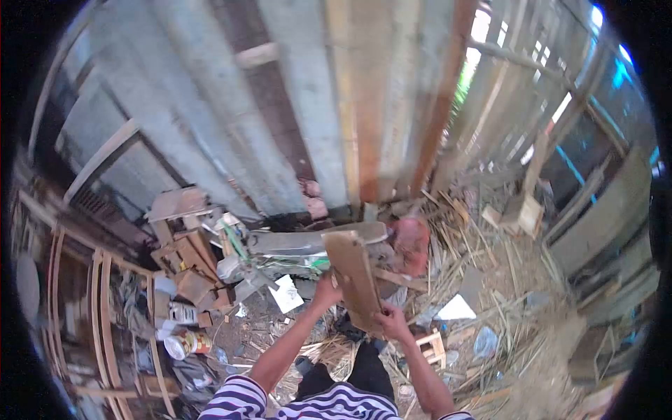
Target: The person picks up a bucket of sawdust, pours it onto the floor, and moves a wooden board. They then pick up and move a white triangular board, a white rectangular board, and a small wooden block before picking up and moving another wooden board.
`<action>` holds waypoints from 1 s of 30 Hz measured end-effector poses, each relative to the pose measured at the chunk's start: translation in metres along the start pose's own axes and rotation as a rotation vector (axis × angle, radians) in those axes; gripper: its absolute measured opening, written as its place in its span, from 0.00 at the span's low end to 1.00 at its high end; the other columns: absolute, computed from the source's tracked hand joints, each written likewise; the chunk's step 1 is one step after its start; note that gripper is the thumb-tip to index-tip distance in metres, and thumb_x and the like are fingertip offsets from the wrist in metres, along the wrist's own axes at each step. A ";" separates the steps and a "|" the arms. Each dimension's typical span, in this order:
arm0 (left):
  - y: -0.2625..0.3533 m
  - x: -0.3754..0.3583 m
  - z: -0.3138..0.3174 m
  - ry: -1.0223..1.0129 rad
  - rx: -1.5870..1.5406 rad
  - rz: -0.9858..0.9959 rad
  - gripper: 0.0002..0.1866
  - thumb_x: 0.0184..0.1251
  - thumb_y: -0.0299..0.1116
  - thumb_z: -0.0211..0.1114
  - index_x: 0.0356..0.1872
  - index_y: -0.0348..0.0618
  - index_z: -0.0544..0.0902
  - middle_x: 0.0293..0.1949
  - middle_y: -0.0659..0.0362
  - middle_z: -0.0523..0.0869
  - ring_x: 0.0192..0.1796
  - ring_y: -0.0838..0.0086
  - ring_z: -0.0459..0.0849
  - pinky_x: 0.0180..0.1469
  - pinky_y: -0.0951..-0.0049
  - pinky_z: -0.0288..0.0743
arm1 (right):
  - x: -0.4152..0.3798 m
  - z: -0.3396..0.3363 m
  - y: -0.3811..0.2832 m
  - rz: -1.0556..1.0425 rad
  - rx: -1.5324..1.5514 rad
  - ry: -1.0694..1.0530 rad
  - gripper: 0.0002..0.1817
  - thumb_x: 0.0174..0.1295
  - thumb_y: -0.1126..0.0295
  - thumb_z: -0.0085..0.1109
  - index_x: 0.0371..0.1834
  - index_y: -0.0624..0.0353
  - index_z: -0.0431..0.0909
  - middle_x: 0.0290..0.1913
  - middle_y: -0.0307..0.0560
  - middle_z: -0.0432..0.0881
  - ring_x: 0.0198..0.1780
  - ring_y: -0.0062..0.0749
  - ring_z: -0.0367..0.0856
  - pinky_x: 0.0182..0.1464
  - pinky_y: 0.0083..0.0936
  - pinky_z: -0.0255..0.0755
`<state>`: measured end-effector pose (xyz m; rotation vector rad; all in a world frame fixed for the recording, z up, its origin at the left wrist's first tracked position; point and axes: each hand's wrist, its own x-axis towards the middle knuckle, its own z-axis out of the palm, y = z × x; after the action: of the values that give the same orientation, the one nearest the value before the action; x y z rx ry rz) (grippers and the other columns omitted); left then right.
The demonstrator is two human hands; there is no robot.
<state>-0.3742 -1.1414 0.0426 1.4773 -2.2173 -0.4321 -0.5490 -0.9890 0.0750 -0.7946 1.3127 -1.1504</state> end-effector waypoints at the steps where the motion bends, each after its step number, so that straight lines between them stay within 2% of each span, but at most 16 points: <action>1: 0.033 -0.012 -0.057 -0.124 -0.264 -0.148 0.32 0.62 0.52 0.53 0.57 0.36 0.64 0.46 0.44 0.77 0.46 0.59 0.77 0.49 0.64 0.69 | 0.002 0.028 0.001 -0.095 -0.099 -0.015 0.18 0.51 0.75 0.54 0.47 0.65 0.74 0.38 0.42 0.78 0.41 0.23 0.73 0.43 0.20 0.67; 3: 0.022 -0.038 -0.097 -0.210 -0.547 -0.314 0.34 0.61 0.53 0.53 0.59 0.36 0.62 0.49 0.45 0.75 0.47 0.59 0.76 0.50 0.64 0.69 | 0.004 0.084 0.001 -0.289 -0.296 -0.015 0.20 0.50 0.78 0.50 0.50 0.65 0.73 0.39 0.44 0.79 0.43 0.25 0.74 0.46 0.21 0.66; 4: -0.008 -0.055 -0.086 -0.166 -0.694 -0.409 0.33 0.62 0.52 0.53 0.59 0.37 0.62 0.50 0.47 0.75 0.47 0.62 0.76 0.49 0.65 0.70 | 0.001 0.114 0.003 -0.353 -0.198 -0.004 0.22 0.49 0.79 0.49 0.51 0.63 0.72 0.41 0.45 0.78 0.45 0.25 0.73 0.49 0.22 0.65; 7: -0.043 -0.087 -0.167 -0.105 -1.096 -0.589 0.28 0.65 0.50 0.50 0.58 0.39 0.64 0.48 0.55 0.75 0.44 0.72 0.76 0.46 0.70 0.72 | -0.019 0.206 -0.023 -0.227 -0.342 -0.023 0.26 0.47 0.82 0.48 0.55 0.60 0.69 0.48 0.51 0.76 0.52 0.32 0.73 0.55 0.25 0.63; 8: -0.056 -0.100 -0.194 -0.048 -1.265 -0.598 0.26 0.65 0.48 0.50 0.57 0.40 0.65 0.46 0.57 0.75 0.43 0.74 0.75 0.45 0.73 0.72 | -0.027 0.238 -0.027 -0.325 -0.453 0.014 0.27 0.47 0.83 0.48 0.55 0.59 0.69 0.48 0.53 0.76 0.52 0.37 0.73 0.55 0.26 0.63; 11: -0.115 -0.144 -0.230 0.205 -1.233 -0.457 0.22 0.63 0.42 0.55 0.52 0.38 0.69 0.42 0.57 0.76 0.42 0.76 0.75 0.43 0.72 0.72 | -0.041 0.318 -0.009 -0.534 -0.646 -0.003 0.28 0.46 0.83 0.50 0.56 0.59 0.68 0.50 0.57 0.74 0.52 0.49 0.72 0.55 0.31 0.64; 12: -0.138 -0.157 -0.240 0.287 -1.214 -0.459 0.20 0.63 0.40 0.56 0.51 0.37 0.70 0.41 0.58 0.77 0.42 0.76 0.75 0.43 0.71 0.73 | -0.043 0.345 -0.007 -0.616 -0.685 -0.029 0.28 0.46 0.82 0.51 0.56 0.59 0.68 0.51 0.57 0.74 0.52 0.48 0.71 0.55 0.31 0.63; 15: -0.207 -0.200 -0.277 0.428 -1.230 -0.619 0.17 0.63 0.39 0.57 0.45 0.37 0.74 0.35 0.59 0.79 0.35 0.78 0.76 0.33 0.77 0.71 | -0.053 0.414 0.004 -0.720 -0.694 -0.183 0.28 0.47 0.81 0.52 0.57 0.60 0.67 0.52 0.57 0.73 0.54 0.48 0.70 0.56 0.34 0.63; 16: -0.228 -0.215 -0.289 0.467 -1.235 -0.666 0.16 0.62 0.39 0.57 0.44 0.37 0.75 0.33 0.60 0.80 0.33 0.79 0.76 0.30 0.79 0.70 | -0.054 0.432 0.008 -0.712 -0.682 -0.336 0.27 0.48 0.80 0.53 0.56 0.60 0.68 0.52 0.57 0.73 0.53 0.48 0.70 0.56 0.34 0.63; 19: -0.277 -0.258 -0.322 0.594 -1.193 -0.718 0.15 0.64 0.40 0.56 0.41 0.38 0.77 0.28 0.64 0.78 0.27 0.82 0.72 0.26 0.80 0.65 | -0.045 0.466 0.024 -0.772 -0.699 -0.566 0.23 0.52 0.70 0.56 0.54 0.60 0.70 0.50 0.55 0.74 0.52 0.49 0.70 0.56 0.36 0.62; 20: -0.292 -0.272 -0.332 0.635 -1.180 -0.730 0.15 0.64 0.41 0.55 0.41 0.39 0.77 0.26 0.66 0.77 0.25 0.84 0.70 0.25 0.81 0.64 | -0.041 0.474 0.029 -0.758 -0.832 -0.503 0.23 0.52 0.66 0.57 0.53 0.60 0.70 0.51 0.56 0.73 0.53 0.49 0.69 0.57 0.37 0.60; 23: -0.333 -0.305 -0.355 0.749 -1.218 -0.759 0.18 0.64 0.42 0.54 0.42 0.37 0.77 0.29 0.63 0.79 0.28 0.82 0.73 0.31 0.80 0.66 | -0.028 0.492 0.036 -0.579 -1.003 -0.345 0.31 0.52 0.60 0.58 0.57 0.64 0.63 0.56 0.60 0.65 0.57 0.50 0.64 0.58 0.38 0.58; 26: -0.360 -0.334 -0.365 0.799 -1.240 -0.739 0.19 0.65 0.42 0.53 0.45 0.34 0.76 0.35 0.60 0.80 0.35 0.79 0.76 0.38 0.79 0.69 | -0.021 0.504 0.034 -0.452 -0.920 -0.370 0.34 0.53 0.56 0.58 0.58 0.65 0.60 0.57 0.60 0.64 0.58 0.49 0.63 0.58 0.39 0.59; 27: -0.368 -0.342 -0.370 0.808 -1.239 -0.724 0.20 0.65 0.42 0.52 0.46 0.33 0.75 0.38 0.59 0.81 0.38 0.78 0.77 0.40 0.78 0.70 | -0.020 0.509 0.025 -0.144 -0.699 -0.505 0.33 0.54 0.57 0.58 0.58 0.66 0.60 0.56 0.57 0.66 0.57 0.45 0.65 0.57 0.38 0.60; 29: -0.371 -0.343 -0.378 0.908 -1.338 -0.708 0.18 0.66 0.40 0.51 0.48 0.34 0.74 0.40 0.58 0.80 0.39 0.77 0.77 0.41 0.77 0.71 | -0.010 0.515 0.025 0.156 -0.462 -0.616 0.33 0.55 0.58 0.58 0.58 0.67 0.60 0.55 0.54 0.68 0.57 0.42 0.67 0.57 0.37 0.61; 30: -0.369 -0.340 -0.385 0.939 -1.358 -0.722 0.18 0.67 0.39 0.50 0.48 0.34 0.73 0.41 0.58 0.80 0.39 0.77 0.78 0.42 0.77 0.71 | 0.000 0.518 0.034 0.292 -0.267 -0.637 0.29 0.56 0.60 0.57 0.57 0.67 0.61 0.53 0.51 0.71 0.55 0.39 0.69 0.57 0.36 0.62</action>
<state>0.2292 -0.9741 0.1305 1.1398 -0.3258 -0.9279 -0.0364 -1.0622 0.1170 -1.0187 1.0001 -0.4312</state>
